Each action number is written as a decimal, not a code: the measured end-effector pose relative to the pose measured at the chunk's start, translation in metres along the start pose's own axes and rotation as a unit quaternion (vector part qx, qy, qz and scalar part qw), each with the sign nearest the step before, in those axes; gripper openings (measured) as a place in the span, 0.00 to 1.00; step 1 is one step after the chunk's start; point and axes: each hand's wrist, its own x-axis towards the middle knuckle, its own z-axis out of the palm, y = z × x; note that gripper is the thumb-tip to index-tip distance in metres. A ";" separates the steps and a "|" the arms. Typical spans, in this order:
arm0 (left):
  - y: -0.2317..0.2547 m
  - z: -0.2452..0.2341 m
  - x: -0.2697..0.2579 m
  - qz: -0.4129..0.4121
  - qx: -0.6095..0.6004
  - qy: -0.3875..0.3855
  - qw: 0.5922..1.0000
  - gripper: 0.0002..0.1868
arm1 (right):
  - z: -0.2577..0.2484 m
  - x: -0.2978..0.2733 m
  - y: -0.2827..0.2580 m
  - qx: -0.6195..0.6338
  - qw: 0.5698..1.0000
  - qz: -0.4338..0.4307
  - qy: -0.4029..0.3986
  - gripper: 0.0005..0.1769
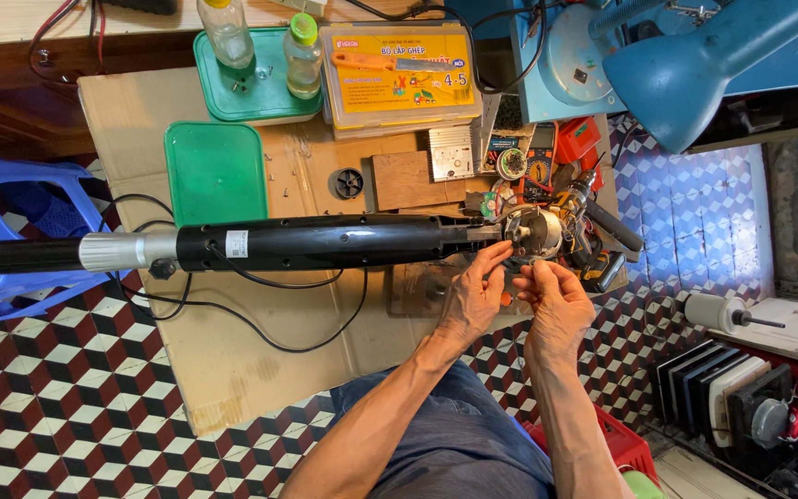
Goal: The person repairs a standing fan motor by hand, using pliers and a screwdriver to strip, twist, and secure wires to the motor terminals. They repeatedly adjust the wiring and tighten connections while the fan remains disassembled on the workbench.
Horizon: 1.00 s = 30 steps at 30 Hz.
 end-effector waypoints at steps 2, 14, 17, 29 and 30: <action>0.004 0.001 -0.001 -0.013 0.000 0.004 1.000 0.22 | -0.001 0.000 -0.001 -0.005 1.000 0.004 0.001 0.10; 0.001 0.009 0.009 0.043 0.140 0.104 0.984 0.22 | -0.004 0.005 0.002 0.010 1.000 0.002 0.000 0.09; -0.002 0.010 0.015 0.032 0.177 0.117 0.977 0.22 | -0.004 0.007 0.005 0.017 1.000 -0.003 -0.008 0.09; 0.010 -0.002 0.002 0.047 0.205 0.096 0.973 0.14 | 0.017 -0.008 0.011 -0.073 0.996 -0.054 -0.018 0.09; 0.012 -0.003 0.002 0.051 0.205 0.092 0.973 0.14 | 0.018 -0.009 0.009 -0.091 0.994 -0.050 -0.021 0.09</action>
